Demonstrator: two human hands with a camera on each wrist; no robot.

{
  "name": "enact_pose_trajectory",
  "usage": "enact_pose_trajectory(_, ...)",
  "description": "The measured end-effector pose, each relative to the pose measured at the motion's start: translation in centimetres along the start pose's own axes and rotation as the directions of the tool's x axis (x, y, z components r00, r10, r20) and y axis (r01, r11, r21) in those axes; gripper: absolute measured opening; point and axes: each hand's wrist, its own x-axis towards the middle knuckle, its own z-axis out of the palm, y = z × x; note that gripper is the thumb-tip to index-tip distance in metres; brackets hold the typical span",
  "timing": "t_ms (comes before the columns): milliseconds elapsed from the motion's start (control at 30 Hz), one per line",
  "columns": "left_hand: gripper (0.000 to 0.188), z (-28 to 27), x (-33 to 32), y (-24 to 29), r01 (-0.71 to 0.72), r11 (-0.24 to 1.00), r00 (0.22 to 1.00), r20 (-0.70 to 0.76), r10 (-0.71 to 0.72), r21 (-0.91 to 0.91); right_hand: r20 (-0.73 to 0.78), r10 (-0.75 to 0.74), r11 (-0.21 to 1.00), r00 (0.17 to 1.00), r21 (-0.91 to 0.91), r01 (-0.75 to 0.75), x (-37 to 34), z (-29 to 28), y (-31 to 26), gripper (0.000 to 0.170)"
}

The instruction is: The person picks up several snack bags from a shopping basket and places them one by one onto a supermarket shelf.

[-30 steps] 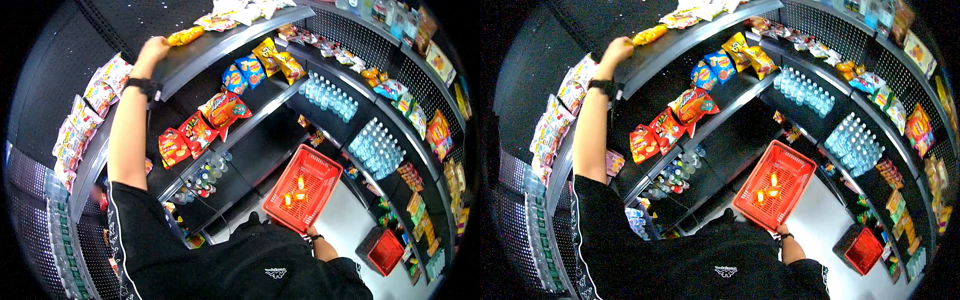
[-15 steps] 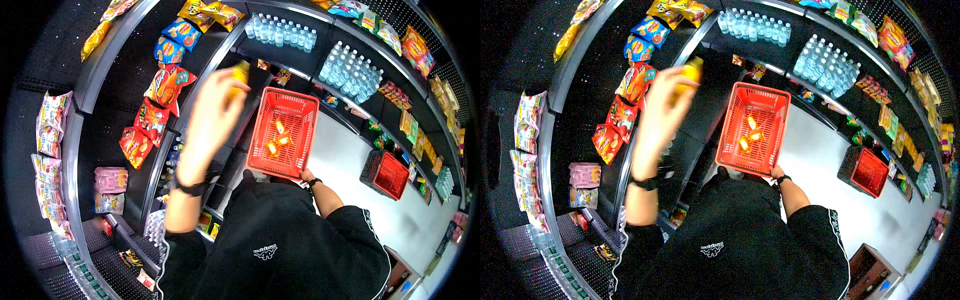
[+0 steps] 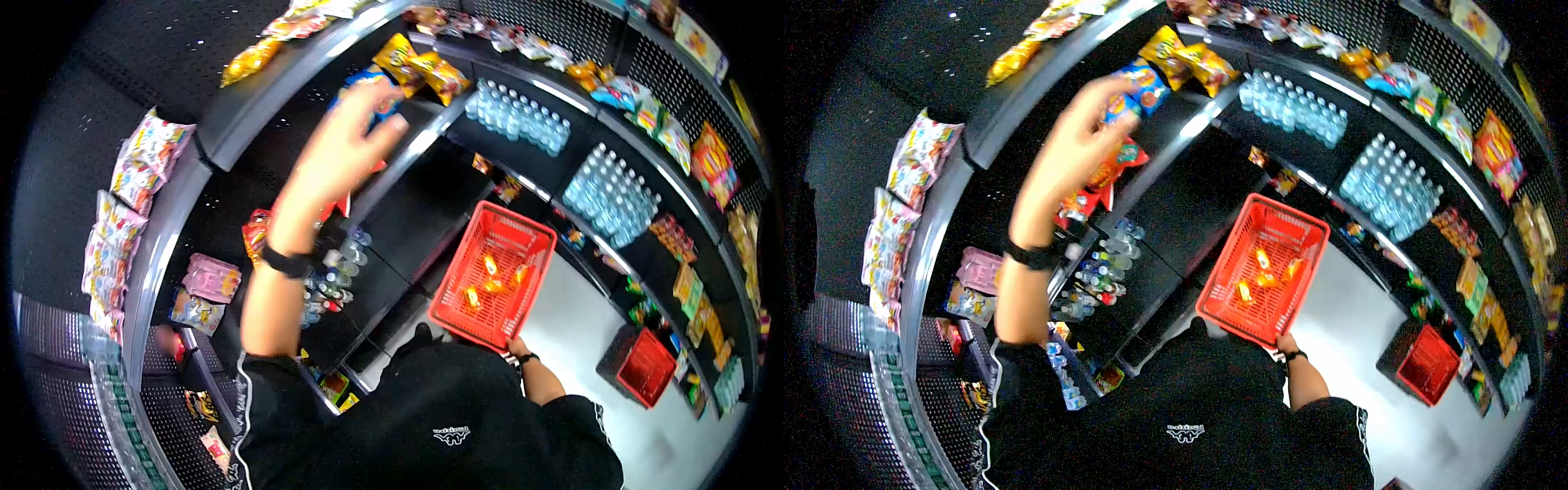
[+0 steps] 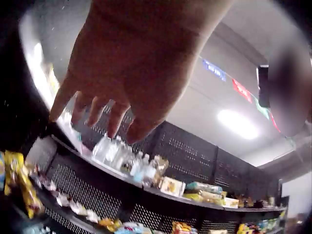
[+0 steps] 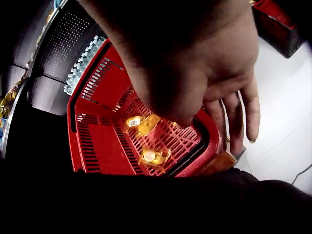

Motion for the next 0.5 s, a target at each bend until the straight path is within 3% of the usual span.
enact_pose_trajectory(33, 0.037, -3.2, 1.5, -1.7, -0.019, 0.999, 0.999, -0.041, 0.020, 0.038, 0.055, 0.025, 0.999, 0.998, 0.018, -0.026, 1.5, -0.2, 0.6, 0.043)
enact_pose_trajectory(67, 0.037, -6.5, 2.6, -2.7, 0.005, 0.981, 0.993, -0.116, 0.018, 0.194, 0.051, 0.051, 0.999, 0.997, -0.012, -0.051, 0.8, -0.2, -0.2, 0.043)
enact_pose_trajectory(100, 0.040, -9.8, 4.3, -4.5, -0.040, 0.961, 0.992, -0.108, 0.072, 0.275, 0.044, 0.078, 0.996, 0.996, -0.042, -0.077, -0.6, -0.3, -1.3, 0.043)
enact_pose_trajectory(133, 0.041, -12.7, 5.5, -5.2, 0.012, 0.948, 0.994, -0.107, 0.023, 0.317, 0.053, 0.071, 0.996, 0.996, -0.052, -0.068, -1.3, -0.5, -1.8, 0.044)
enact_pose_trajectory(167, 0.042, -15.2, 6.9, -7.2, 0.079, 0.972, 0.996, -0.059, -0.068, 0.221, 0.062, 0.066, 0.996, 0.996, -0.060, -0.062, -1.6, -0.4, -2.1, 0.044)
enact_pose_trajectory(200, 0.043, -17.1, 8.2, -9.5, 0.124, 0.923, 0.992, -0.043, -0.116, 0.365, 0.057, 0.061, 0.997, 0.997, -0.050, -0.058, -1.3, -0.4, -1.8, 0.045)
enact_pose_trajectory(267, 0.046, -19.6, 10.3, -15.3, 0.196, 0.878, 0.974, 0.021, -0.227, 0.437, 0.026, 0.047, 0.998, 0.999, -0.040, -0.046, -0.4, -0.2, -0.9, 0.044)
enact_pose_trajectory(300, 0.059, -20.4, 11.1, -17.7, 0.240, 0.857, 0.943, 0.100, -0.318, 0.457, 0.006, 0.047, 0.998, 0.999, -0.052, -0.046, -0.5, -0.2, -1.0, 0.046)
enact_pose_trajectory(333, 0.066, -20.3, 11.0, -17.8, 0.353, 0.799, 0.882, 0.112, -0.458, 0.487, 0.072, 0.080, 0.997, 0.994, -0.030, -0.078, -0.6, -0.4, -1.5, 0.045)
enact_pose_trajectory(367, 0.073, -20.0, 10.9, -17.9, 0.455, 0.725, 0.800, 0.119, -0.588, 0.516, 0.017, 0.053, 0.997, 0.998, -0.050, -0.053, -0.9, -0.3, -1.8, 0.044)
enact_pose_trajectory(400, 0.084, -20.5, 11.1, -19.6, 0.493, 0.723, 0.734, 0.215, -0.644, 0.484, 0.007, 0.012, 0.993, 1.000, -0.122, -0.011, -2.7, -0.3, -2.9, 0.043)
enact_pose_trajectory(433, 0.086, -20.4, 10.9, -18.2, 0.541, 0.660, 0.666, 0.214, -0.714, 0.521, 0.007, 0.034, 0.998, 0.999, -0.060, -0.033, -2.0, -0.1, -2.3, 0.042)
enact_pose_trajectory(500, 0.092, -20.2, 10.6, -19.0, 0.570, 0.676, 0.654, 0.239, -0.717, 0.467, 0.006, 0.077, 0.995, 0.997, 0.062, -0.078, -1.2, 0.4, -1.7, 0.040)
